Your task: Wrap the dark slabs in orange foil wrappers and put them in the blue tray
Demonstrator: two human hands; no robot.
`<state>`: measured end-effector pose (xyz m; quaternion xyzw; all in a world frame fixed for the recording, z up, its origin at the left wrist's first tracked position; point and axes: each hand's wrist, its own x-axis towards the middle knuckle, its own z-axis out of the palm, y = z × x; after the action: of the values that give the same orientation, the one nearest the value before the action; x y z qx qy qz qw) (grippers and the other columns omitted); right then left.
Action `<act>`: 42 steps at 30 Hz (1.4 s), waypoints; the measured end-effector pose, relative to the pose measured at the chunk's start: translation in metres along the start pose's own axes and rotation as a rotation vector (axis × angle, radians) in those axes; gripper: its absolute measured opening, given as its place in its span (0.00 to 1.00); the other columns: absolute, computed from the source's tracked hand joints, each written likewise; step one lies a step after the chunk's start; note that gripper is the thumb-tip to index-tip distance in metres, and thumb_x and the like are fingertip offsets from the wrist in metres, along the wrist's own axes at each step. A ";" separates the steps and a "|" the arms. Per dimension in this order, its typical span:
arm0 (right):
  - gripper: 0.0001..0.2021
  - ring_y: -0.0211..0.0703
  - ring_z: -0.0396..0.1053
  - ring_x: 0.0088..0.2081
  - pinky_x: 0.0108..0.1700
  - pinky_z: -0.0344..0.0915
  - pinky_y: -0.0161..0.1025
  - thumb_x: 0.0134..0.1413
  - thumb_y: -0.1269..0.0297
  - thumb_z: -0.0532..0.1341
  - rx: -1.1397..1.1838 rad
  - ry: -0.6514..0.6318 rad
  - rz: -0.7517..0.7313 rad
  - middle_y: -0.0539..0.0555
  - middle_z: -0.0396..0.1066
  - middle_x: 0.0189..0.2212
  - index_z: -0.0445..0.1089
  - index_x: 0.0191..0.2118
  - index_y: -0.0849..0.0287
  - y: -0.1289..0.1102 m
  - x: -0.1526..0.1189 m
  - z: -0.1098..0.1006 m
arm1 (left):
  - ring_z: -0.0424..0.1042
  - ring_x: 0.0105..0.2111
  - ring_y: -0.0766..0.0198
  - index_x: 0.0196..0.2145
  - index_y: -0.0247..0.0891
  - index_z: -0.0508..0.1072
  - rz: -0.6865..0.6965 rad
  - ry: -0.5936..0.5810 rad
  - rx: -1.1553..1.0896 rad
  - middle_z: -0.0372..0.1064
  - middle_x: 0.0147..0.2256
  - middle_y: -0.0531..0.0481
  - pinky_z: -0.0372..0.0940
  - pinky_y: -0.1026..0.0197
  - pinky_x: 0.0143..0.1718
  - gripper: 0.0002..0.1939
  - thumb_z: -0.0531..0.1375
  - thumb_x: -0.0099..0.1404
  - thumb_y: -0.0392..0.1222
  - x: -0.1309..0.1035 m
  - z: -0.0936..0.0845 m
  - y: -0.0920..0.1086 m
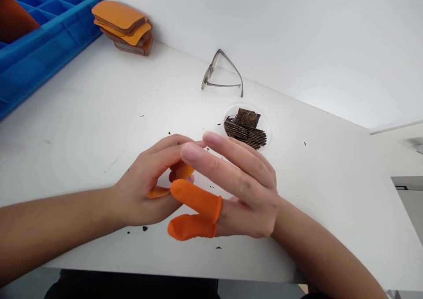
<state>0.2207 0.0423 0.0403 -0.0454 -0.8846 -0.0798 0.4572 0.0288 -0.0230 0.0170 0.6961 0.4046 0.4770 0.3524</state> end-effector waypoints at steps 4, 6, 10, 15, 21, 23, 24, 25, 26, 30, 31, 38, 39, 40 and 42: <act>0.07 0.44 0.66 0.66 0.64 0.73 0.41 0.60 0.57 0.66 -0.072 0.004 -0.029 0.43 0.62 0.69 0.76 0.31 0.50 -0.003 -0.004 0.000 | 0.71 0.36 0.64 0.58 0.38 0.71 -0.045 -0.020 -0.026 0.69 0.49 0.42 0.72 0.60 0.32 0.27 0.63 0.60 0.36 -0.004 0.003 0.004; 0.07 0.43 0.67 0.66 0.65 0.72 0.40 0.60 0.59 0.66 -0.090 0.044 -0.039 0.42 0.61 0.69 0.74 0.30 0.50 -0.004 -0.007 0.002 | 0.70 0.35 0.66 0.59 0.38 0.70 -0.057 -0.005 -0.048 0.68 0.48 0.43 0.71 0.62 0.31 0.28 0.63 0.60 0.35 -0.006 0.006 0.003; 0.07 0.47 0.68 0.65 0.63 0.75 0.44 0.59 0.57 0.68 -0.096 0.055 -0.052 0.47 0.63 0.68 0.75 0.34 0.53 -0.005 -0.011 0.005 | 0.68 0.34 0.67 0.62 0.41 0.68 -0.109 0.037 -0.095 0.67 0.47 0.44 0.71 0.63 0.29 0.30 0.61 0.61 0.33 -0.008 0.008 0.000; 0.07 0.46 0.65 0.67 0.63 0.74 0.43 0.58 0.54 0.69 -0.099 0.018 -0.053 0.46 0.61 0.70 0.76 0.37 0.50 -0.003 -0.014 0.008 | 0.68 0.36 0.67 0.64 0.36 0.65 -0.134 0.051 -0.136 0.65 0.47 0.43 0.71 0.66 0.28 0.34 0.61 0.60 0.32 -0.008 0.008 -0.003; 0.08 0.52 0.68 0.65 0.62 0.76 0.45 0.58 0.56 0.69 -0.044 0.033 -0.033 0.52 0.67 0.65 0.79 0.39 0.54 -0.003 -0.019 0.010 | 0.68 0.36 0.67 0.64 0.39 0.66 -0.132 0.041 -0.136 0.66 0.49 0.43 0.70 0.66 0.27 0.34 0.62 0.60 0.32 -0.008 0.007 -0.004; 0.08 0.53 0.68 0.65 0.62 0.75 0.44 0.56 0.58 0.69 -0.024 0.007 -0.011 0.53 0.68 0.64 0.79 0.40 0.54 -0.004 -0.019 0.010 | 0.69 0.37 0.66 0.63 0.40 0.67 -0.122 0.033 -0.104 0.68 0.48 0.44 0.70 0.65 0.29 0.32 0.62 0.60 0.32 -0.008 0.006 -0.004; 0.07 0.52 0.67 0.65 0.62 0.76 0.44 0.56 0.59 0.69 -0.019 0.002 -0.004 0.51 0.67 0.65 0.78 0.40 0.53 -0.004 -0.019 0.009 | 0.69 0.37 0.65 0.62 0.41 0.68 -0.118 0.030 -0.087 0.70 0.48 0.44 0.70 0.64 0.29 0.31 0.61 0.60 0.32 -0.007 0.006 -0.004; 0.06 0.51 0.67 0.65 0.61 0.76 0.43 0.56 0.59 0.69 -0.017 0.013 0.007 0.50 0.67 0.65 0.78 0.39 0.52 -0.004 -0.019 0.009 | 0.70 0.37 0.65 0.61 0.41 0.69 -0.114 0.029 -0.075 0.71 0.47 0.45 0.70 0.64 0.29 0.31 0.61 0.60 0.32 -0.007 0.006 -0.004; 0.06 0.50 0.68 0.65 0.60 0.77 0.43 0.56 0.59 0.69 -0.019 0.026 0.015 0.48 0.66 0.66 0.78 0.38 0.52 -0.005 -0.019 0.009 | 0.70 0.37 0.64 0.61 0.41 0.70 -0.112 0.032 -0.070 0.71 0.46 0.45 0.70 0.64 0.29 0.30 0.61 0.60 0.31 -0.006 0.006 -0.003; 0.04 0.47 0.69 0.64 0.56 0.80 0.43 0.56 0.63 0.68 -0.022 0.040 0.042 0.43 0.64 0.68 0.77 0.38 0.50 -0.004 -0.020 0.010 | 0.69 0.35 0.66 0.57 0.39 0.71 -0.123 0.033 -0.087 0.71 0.44 0.46 0.69 0.65 0.27 0.28 0.61 0.58 0.31 -0.004 0.006 -0.001; 0.04 0.47 0.70 0.63 0.55 0.81 0.43 0.57 0.63 0.67 -0.022 0.048 0.056 0.44 0.64 0.67 0.77 0.39 0.50 -0.003 -0.019 0.010 | 0.68 0.34 0.67 0.56 0.38 0.72 -0.130 0.033 -0.090 0.71 0.43 0.47 0.68 0.66 0.26 0.27 0.61 0.58 0.30 -0.003 0.005 0.000; 0.18 0.51 0.76 0.56 0.51 0.80 0.48 0.60 0.42 0.63 -0.149 0.103 0.123 0.52 0.76 0.57 0.76 0.46 0.49 0.005 -0.011 0.014 | 0.69 0.37 0.65 0.57 0.36 0.71 -0.047 0.047 -0.076 0.71 0.42 0.46 0.67 0.65 0.27 0.28 0.60 0.57 0.29 -0.003 0.004 0.001; 0.17 0.50 0.77 0.54 0.51 0.80 0.48 0.60 0.42 0.62 -0.174 0.110 0.116 0.52 0.78 0.54 0.76 0.46 0.47 0.006 -0.010 0.014 | 0.71 0.39 0.64 0.57 0.37 0.71 -0.018 0.050 -0.077 0.72 0.43 0.45 0.68 0.65 0.28 0.29 0.60 0.58 0.29 -0.003 0.004 0.001; 0.16 0.49 0.77 0.54 0.52 0.80 0.47 0.61 0.43 0.62 -0.190 0.124 0.106 0.51 0.79 0.52 0.76 0.45 0.47 0.007 -0.010 0.014 | 0.72 0.40 0.62 0.58 0.38 0.71 0.010 0.053 -0.078 0.73 0.44 0.45 0.68 0.65 0.28 0.29 0.59 0.58 0.28 -0.003 0.004 0.000; 0.14 0.48 0.77 0.53 0.51 0.79 0.46 0.61 0.44 0.61 -0.196 0.169 0.087 0.50 0.79 0.50 0.77 0.41 0.47 0.008 -0.010 0.014 | 0.73 0.44 0.60 0.59 0.40 0.70 0.061 0.058 -0.079 0.74 0.46 0.44 0.68 0.64 0.28 0.31 0.59 0.58 0.27 -0.003 0.005 -0.001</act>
<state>0.2165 0.0524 0.0251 -0.1211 -0.8282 -0.1495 0.5264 0.0327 -0.0255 0.0134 0.6794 0.3742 0.5231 0.3531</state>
